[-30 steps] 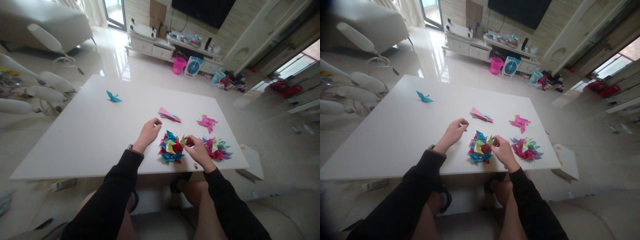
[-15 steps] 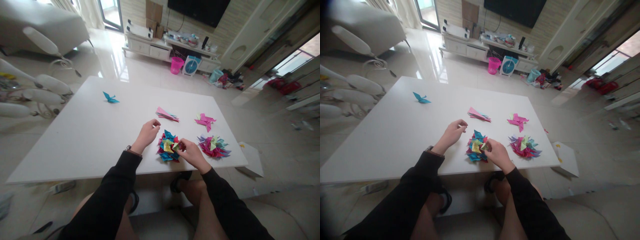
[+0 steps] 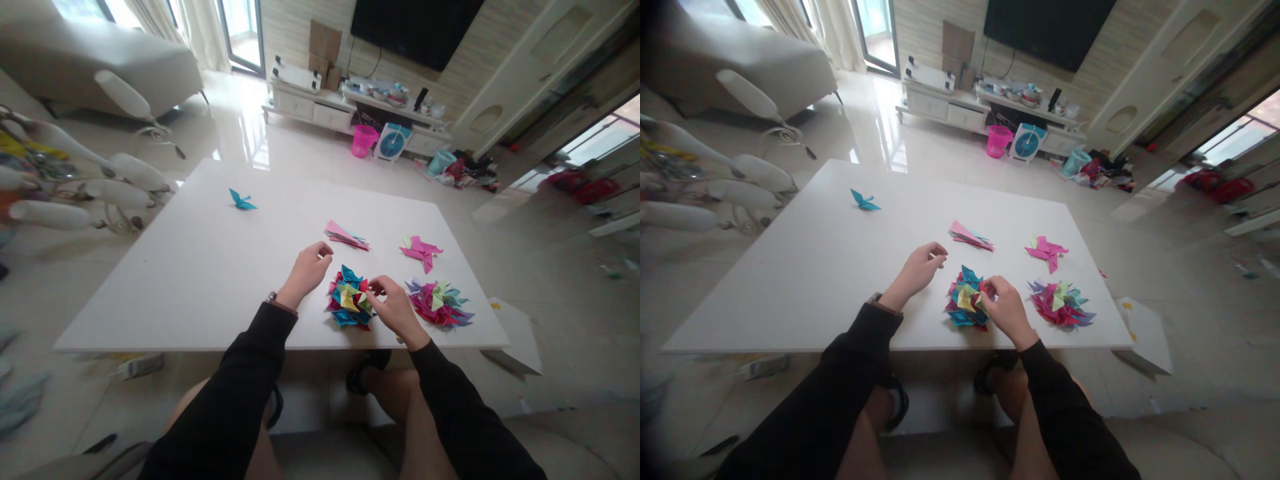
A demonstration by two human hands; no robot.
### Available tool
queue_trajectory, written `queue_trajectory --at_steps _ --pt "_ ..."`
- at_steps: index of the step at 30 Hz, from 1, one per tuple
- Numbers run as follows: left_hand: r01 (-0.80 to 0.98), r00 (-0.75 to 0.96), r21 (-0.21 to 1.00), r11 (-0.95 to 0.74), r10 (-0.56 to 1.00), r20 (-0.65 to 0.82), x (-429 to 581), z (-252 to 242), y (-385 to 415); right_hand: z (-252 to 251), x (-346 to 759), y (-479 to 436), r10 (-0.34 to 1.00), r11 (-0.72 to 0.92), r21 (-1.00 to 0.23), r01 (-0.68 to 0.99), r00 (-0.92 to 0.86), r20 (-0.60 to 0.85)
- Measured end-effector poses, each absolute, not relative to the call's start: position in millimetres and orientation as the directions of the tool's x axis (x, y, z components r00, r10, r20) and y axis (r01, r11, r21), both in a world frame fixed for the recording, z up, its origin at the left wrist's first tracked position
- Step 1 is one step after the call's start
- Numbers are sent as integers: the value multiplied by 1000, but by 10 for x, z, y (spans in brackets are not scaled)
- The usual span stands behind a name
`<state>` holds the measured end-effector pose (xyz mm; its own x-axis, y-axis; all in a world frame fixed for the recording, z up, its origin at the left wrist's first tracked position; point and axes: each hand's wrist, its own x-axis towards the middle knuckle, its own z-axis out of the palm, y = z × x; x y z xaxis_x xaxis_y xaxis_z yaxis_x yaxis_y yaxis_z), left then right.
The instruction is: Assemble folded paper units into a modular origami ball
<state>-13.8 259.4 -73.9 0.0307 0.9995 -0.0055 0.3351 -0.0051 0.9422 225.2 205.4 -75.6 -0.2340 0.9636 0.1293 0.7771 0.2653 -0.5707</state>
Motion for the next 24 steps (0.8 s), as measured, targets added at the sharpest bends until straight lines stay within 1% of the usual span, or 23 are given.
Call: queue_trajectory --at_steps 3,6,9,11,14,15,17,19,24 --pt "303 2 953 -23 1000 24 -181 -686 2581 -693 2134 2132 935 353 -486 799 -317 157" --pt "257 -89 965 -50 993 75 -237 -620 2562 -596 1910 2323 903 418 -389 821 -422 80" --pt "181 -211 981 -69 972 107 -297 -540 2535 -573 1548 2683 856 484 -357 799 -517 4" --pt "140 -281 986 -86 952 123 -337 -486 2523 -641 1233 3005 815 520 -409 750 -578 -24" --pt "114 -379 986 -119 912 154 -395 -427 2531 -844 690 3523 743 510 -589 627 -666 -65" --pt "103 -406 986 -131 899 162 -413 -415 2542 -924 500 3685 741 500 -613 612 -669 -63" --pt "70 -446 986 -154 879 169 -445 -406 2569 -1078 123 3979 778 445 -634 632 -624 -76" --pt "33 -482 986 -162 862 158 -478 -413 2599 -1213 -238 4234 819 395 -626 672 -567 -91" --pt "10 -550 988 -155 824 135 -600 -451 2659 -1486 -944 4728 849 365 -594 717 -519 -104"
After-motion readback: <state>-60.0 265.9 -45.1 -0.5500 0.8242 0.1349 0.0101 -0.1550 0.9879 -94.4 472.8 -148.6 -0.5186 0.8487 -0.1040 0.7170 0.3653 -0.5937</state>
